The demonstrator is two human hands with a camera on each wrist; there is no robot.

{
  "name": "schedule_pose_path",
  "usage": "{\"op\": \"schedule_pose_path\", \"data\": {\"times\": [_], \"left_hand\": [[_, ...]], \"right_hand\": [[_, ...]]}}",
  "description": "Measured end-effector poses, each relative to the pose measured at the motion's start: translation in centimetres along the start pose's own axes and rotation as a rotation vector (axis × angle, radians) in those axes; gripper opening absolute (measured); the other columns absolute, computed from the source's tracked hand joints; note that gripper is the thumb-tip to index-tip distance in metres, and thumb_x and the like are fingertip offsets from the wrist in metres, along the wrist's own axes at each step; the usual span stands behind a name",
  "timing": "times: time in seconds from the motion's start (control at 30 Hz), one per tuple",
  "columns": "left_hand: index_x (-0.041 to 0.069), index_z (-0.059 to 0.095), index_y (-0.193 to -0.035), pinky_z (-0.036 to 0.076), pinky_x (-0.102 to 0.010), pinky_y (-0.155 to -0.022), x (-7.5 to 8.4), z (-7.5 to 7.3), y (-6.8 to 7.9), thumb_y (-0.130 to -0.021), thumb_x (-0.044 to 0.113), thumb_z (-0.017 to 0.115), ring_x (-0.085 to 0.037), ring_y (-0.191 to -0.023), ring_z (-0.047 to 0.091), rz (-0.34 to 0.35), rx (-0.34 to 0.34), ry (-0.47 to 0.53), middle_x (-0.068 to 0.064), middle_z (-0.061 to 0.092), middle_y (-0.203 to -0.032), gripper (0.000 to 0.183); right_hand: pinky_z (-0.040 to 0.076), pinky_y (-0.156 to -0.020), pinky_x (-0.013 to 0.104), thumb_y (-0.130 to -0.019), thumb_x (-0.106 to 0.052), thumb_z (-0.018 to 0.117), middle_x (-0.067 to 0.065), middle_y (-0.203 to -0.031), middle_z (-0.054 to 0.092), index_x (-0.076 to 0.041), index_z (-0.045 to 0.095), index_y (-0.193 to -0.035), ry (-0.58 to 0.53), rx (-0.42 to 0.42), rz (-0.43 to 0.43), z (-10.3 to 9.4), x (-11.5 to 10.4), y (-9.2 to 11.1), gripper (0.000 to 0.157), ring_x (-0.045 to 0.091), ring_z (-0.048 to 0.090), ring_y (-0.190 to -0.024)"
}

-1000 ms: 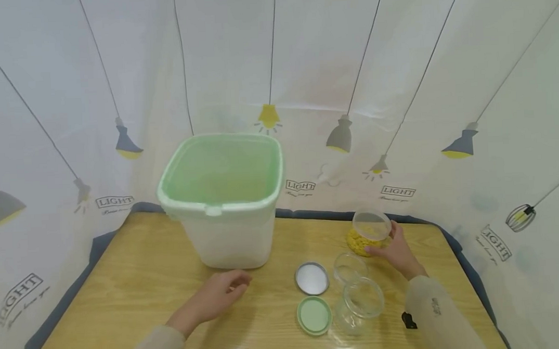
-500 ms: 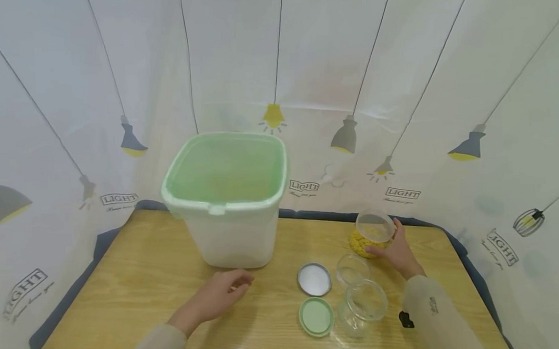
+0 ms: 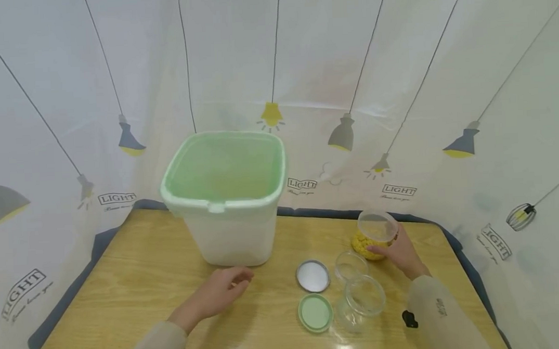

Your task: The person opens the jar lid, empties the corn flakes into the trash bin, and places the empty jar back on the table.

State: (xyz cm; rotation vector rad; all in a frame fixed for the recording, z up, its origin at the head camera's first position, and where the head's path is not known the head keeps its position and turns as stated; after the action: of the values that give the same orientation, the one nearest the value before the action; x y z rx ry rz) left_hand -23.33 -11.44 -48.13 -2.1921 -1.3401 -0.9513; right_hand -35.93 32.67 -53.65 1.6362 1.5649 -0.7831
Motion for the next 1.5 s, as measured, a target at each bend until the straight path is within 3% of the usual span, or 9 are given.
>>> {"op": "schedule_pose_path", "data": {"times": [0.2,0.37,0.5,0.67,0.9,1.07,1.27,1.5], "left_hand": [[0.003,0.061,-0.125,0.056,-0.04,-0.09,0.5,-0.4,-0.2,-0.1,0.019,0.052,-0.027,-0.111,0.064,0.004,0.007,0.003,-0.012,0.067,-0.122,0.031],[0.009,0.06,-0.129,0.055,-0.04,-0.092,1.0,-0.7,-0.3,-0.101,0.024,0.052,-0.026,-0.115,0.062,-0.006,-0.001,0.017,-0.011,0.064,-0.128,0.033],[0.013,0.058,-0.132,0.053,-0.043,-0.097,1.8,-0.9,-0.3,-0.1,0.024,0.054,-0.028,-0.121,0.059,0.025,0.001,0.022,-0.009,0.062,-0.133,0.035],[0.014,0.057,-0.133,0.049,-0.045,-0.102,3.5,-1.4,-0.4,-0.096,0.025,0.06,-0.026,-0.125,0.058,0.077,0.039,-0.065,-0.003,0.061,-0.135,0.039],[0.02,0.053,-0.139,0.043,-0.042,-0.11,7.2,-1.5,-0.6,-0.09,0.03,0.066,-0.022,-0.131,0.053,0.251,0.073,-0.295,-0.002,0.055,-0.143,0.051],[0.03,0.045,-0.144,0.041,-0.042,-0.112,9.2,-1.3,-0.5,-0.09,0.04,0.065,-0.022,-0.136,0.046,0.366,0.083,-0.408,-0.001,0.045,-0.151,0.059],[0.029,0.045,-0.145,0.045,-0.042,-0.109,10.9,-1.8,-0.3,-0.086,0.044,0.07,-0.023,-0.137,0.046,0.508,0.173,-0.474,-0.002,0.039,-0.155,0.066],[0.032,0.04,-0.147,0.044,-0.046,-0.109,12.0,-2.0,-0.3,-0.082,0.048,0.072,-0.025,-0.14,0.041,0.601,0.215,-0.471,-0.007,0.034,-0.157,0.075]], "right_hand": [[0.024,-0.114,0.066,-0.078,-0.026,0.082,0.023,-0.155,0.025,-0.007,0.006,-0.155,-0.028,-0.001,-0.098,-0.7,-2.4,0.9,0.109,0.044,0.026,-0.142],[0.026,-0.114,0.065,-0.078,-0.026,0.082,0.02,-0.154,0.025,-0.009,0.009,-0.154,-0.045,-0.017,-0.147,-1.1,-4.8,1.5,0.107,0.041,0.028,-0.142],[0.025,-0.114,0.065,-0.078,-0.022,0.082,0.02,-0.155,0.024,-0.01,0.009,-0.154,-0.057,-0.05,-0.195,-1.3,-7.4,2.1,0.106,0.041,0.027,-0.143],[0.031,-0.111,0.063,-0.075,-0.019,0.084,0.017,-0.15,0.031,-0.012,0.015,-0.153,-0.031,-0.106,-0.281,-1.1,-10.8,2.7,0.104,0.039,0.036,-0.137],[0.037,-0.106,0.06,-0.071,-0.021,0.087,0.012,-0.144,0.039,-0.015,0.026,-0.149,0.004,-0.232,-0.353,0.5,-14.9,4.4,0.099,0.034,0.043,-0.129],[0.036,-0.106,0.063,-0.069,-0.02,0.088,0.01,-0.144,0.04,-0.017,0.029,-0.147,-0.003,-0.323,-0.388,2.1,-17.2,6.0,0.099,0.035,0.042,-0.131],[0.037,-0.106,0.063,-0.068,-0.02,0.088,0.007,-0.143,0.041,-0.024,0.029,-0.147,-0.015,-0.416,-0.426,4.3,-19.1,7.5,0.099,0.032,0.043,-0.13],[0.042,-0.103,0.056,-0.065,-0.023,0.09,0.005,-0.14,0.047,-0.026,0.032,-0.145,-0.008,-0.47,-0.495,6.7,-20.1,9.4,0.099,0.028,0.049,-0.125]]}}
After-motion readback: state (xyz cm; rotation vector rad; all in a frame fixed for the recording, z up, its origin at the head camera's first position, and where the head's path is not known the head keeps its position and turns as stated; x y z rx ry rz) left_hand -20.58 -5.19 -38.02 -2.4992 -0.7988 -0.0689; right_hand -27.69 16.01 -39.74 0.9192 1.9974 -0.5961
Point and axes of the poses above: each hand's wrist, its own y-axis away from the middle knuckle, its own z-axis out of the palm, x = y × z, the point moved 7 cm from there along -y, towards the middle knuckle
